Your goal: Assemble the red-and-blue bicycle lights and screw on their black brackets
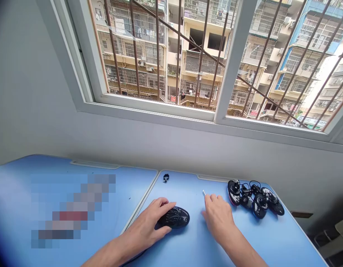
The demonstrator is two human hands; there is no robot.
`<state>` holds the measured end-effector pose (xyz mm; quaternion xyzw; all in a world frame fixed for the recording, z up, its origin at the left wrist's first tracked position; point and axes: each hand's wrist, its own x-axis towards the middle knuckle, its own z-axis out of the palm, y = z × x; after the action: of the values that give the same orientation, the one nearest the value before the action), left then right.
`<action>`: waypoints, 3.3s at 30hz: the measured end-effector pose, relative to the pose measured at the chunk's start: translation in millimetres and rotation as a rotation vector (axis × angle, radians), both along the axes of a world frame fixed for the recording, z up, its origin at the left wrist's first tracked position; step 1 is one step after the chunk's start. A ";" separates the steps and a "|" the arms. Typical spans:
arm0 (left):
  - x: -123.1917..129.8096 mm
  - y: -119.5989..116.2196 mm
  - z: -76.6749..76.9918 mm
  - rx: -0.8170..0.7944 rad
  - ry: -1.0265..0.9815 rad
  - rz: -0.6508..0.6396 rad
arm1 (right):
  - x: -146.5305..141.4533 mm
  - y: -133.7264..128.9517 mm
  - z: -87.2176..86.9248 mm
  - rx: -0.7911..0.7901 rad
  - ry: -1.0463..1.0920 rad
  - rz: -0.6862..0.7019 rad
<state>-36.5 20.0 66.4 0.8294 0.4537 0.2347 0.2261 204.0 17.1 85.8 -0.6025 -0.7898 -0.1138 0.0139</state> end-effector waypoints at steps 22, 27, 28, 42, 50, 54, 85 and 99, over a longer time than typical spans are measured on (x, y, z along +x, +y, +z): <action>-0.5 1.7 -3.3 0.182 -0.106 -0.053 | -17.6 2.0 -48.0 0.052 0.554 0.599; -3.2 11.0 -15.3 0.099 -0.164 -0.203 | -16.9 5.9 -55.1 0.114 0.626 0.677; -2.7 11.7 -16.6 0.089 -0.171 -0.204 | -16.7 6.5 -56.4 0.136 0.631 0.678; -6.4 12.7 -5.0 0.033 -0.132 -0.228 | -13.1 11.5 -52.3 0.205 0.715 0.754; 3.6 11.0 -9.1 0.027 -0.058 -0.165 | -15.1 3.2 -38.7 0.184 0.553 0.776; 2.6 11.0 -8.9 0.059 -0.080 -0.156 | -10.9 -5.9 -20.3 0.061 0.525 0.807; 6.5 16.3 -27.0 0.152 -0.171 -0.148 | -102.0 142.3 -15.7 -0.160 0.126 0.630; 7.2 16.1 -26.0 0.199 -0.124 -0.185 | -52.8 89.9 -24.0 -0.131 0.226 0.654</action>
<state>-29.3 36.1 40.4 0.8699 0.3351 0.3074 0.1910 151.2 107.0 61.8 -0.3262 -0.9400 0.0152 0.0984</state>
